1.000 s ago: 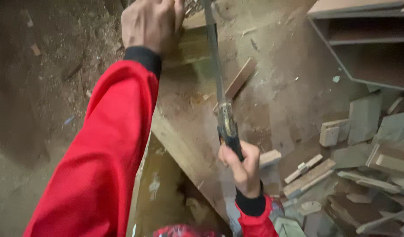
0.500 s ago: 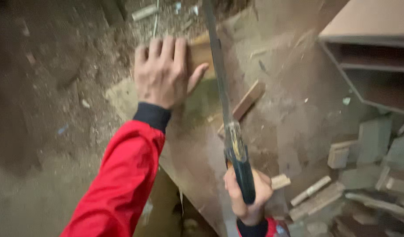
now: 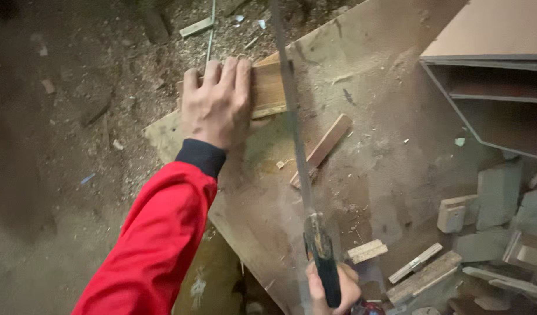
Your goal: The person saws a small wooden block on a workbench using a hand saw, then uses a hammer to drive nails into the block. The workspace is cluttered with wood scraps and tools.
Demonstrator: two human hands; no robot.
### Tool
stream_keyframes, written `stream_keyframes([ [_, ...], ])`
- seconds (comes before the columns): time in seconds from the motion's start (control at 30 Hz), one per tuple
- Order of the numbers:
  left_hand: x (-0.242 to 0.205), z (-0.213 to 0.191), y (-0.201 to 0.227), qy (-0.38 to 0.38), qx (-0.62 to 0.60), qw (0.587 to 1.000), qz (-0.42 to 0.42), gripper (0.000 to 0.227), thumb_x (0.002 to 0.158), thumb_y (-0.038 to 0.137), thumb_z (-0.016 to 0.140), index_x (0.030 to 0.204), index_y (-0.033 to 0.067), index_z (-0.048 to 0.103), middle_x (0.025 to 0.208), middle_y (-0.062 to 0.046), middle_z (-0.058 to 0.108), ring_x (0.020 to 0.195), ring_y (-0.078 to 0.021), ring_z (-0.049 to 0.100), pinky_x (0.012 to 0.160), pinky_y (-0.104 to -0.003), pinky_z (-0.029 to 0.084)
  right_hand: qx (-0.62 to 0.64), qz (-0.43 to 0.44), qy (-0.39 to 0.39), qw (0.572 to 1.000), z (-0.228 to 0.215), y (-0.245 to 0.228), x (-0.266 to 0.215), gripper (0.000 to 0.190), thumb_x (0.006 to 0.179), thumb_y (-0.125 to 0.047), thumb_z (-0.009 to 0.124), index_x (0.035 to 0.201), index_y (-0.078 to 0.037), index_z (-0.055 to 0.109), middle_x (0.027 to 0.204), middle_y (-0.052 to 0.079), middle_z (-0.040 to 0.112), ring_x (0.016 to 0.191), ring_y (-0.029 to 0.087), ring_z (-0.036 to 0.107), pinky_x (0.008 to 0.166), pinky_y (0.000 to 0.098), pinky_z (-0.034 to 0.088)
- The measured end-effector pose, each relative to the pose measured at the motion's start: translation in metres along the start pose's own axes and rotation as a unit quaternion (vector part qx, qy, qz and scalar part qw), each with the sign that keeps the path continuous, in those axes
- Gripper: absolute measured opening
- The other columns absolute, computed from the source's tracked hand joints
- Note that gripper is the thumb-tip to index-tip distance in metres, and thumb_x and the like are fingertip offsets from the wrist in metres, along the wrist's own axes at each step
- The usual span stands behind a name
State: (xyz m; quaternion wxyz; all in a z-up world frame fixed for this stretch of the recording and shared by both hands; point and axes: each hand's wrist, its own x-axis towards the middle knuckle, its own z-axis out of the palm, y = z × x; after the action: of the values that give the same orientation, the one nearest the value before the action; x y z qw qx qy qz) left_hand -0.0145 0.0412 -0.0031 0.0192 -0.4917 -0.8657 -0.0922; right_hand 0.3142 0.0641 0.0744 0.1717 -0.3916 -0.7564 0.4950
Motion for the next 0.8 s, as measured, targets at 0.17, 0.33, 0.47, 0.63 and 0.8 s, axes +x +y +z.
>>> stream_keyframes([
  [0.17,-0.005,0.002,0.001,0.024,0.041,0.999,0.022,0.096,0.068,0.071,0.079,0.131,0.0022,0.058,0.119,-0.011,0.063,0.107,-0.0256,0.059,0.089,-0.048,0.047,-0.007,-0.002,-0.021,1.0,0.012,-0.001,0.026,0.022,0.084,-0.022,0.063,0.076,-0.003,0.068,0.068,0.004,0.068,0.06,0.018,0.068,0.061,0.0309,0.052],
  [0.33,0.006,0.005,-0.009,-0.024,0.046,0.997,0.053,0.081,0.095,0.073,0.054,0.13,0.0005,0.061,0.107,-0.014,0.061,0.095,-0.026,0.058,0.08,-0.047,0.044,-0.021,-0.04,-0.011,0.999,0.027,0.051,0.023,0.023,0.083,-0.022,0.064,0.074,-0.002,0.068,0.065,0.006,0.065,0.058,0.019,0.065,0.06,0.0322,0.049],
  [0.47,-0.016,0.004,-0.001,-0.007,0.05,0.997,0.058,0.048,0.109,0.048,0.053,0.124,0.0035,0.063,0.113,-0.012,0.06,0.101,-0.0258,0.057,0.087,-0.046,0.044,0.006,0.013,-0.012,1.0,0.009,0.055,-0.039,0.026,0.081,-0.026,0.062,0.071,-0.003,0.069,0.058,0.003,0.064,0.05,0.015,0.061,0.052,0.03,0.046],
  [0.63,-0.013,0.006,-0.004,0.057,0.054,0.995,0.06,0.041,0.104,0.037,0.056,0.123,0.0023,0.064,0.121,-0.013,0.06,0.105,-0.0263,0.057,0.091,-0.043,0.045,0.087,0.04,0.026,0.995,0.021,0.026,-0.049,0.029,0.082,-0.031,0.06,0.069,-0.004,0.059,0.062,0.003,0.06,0.051,0.015,0.057,0.05,0.0295,0.042],
  [0.8,-0.012,0.01,-0.003,0.011,0.019,0.999,0.048,0.04,0.104,0.034,0.058,0.122,-0.0004,0.065,0.119,-0.016,0.06,0.101,-0.0274,0.058,0.088,-0.045,0.045,0.074,0.064,0.07,0.993,0.057,0.03,-0.015,0.031,0.087,-0.029,0.059,0.07,-0.002,0.059,0.06,0.006,0.06,0.052,0.015,0.057,0.053,0.0293,0.041],
])
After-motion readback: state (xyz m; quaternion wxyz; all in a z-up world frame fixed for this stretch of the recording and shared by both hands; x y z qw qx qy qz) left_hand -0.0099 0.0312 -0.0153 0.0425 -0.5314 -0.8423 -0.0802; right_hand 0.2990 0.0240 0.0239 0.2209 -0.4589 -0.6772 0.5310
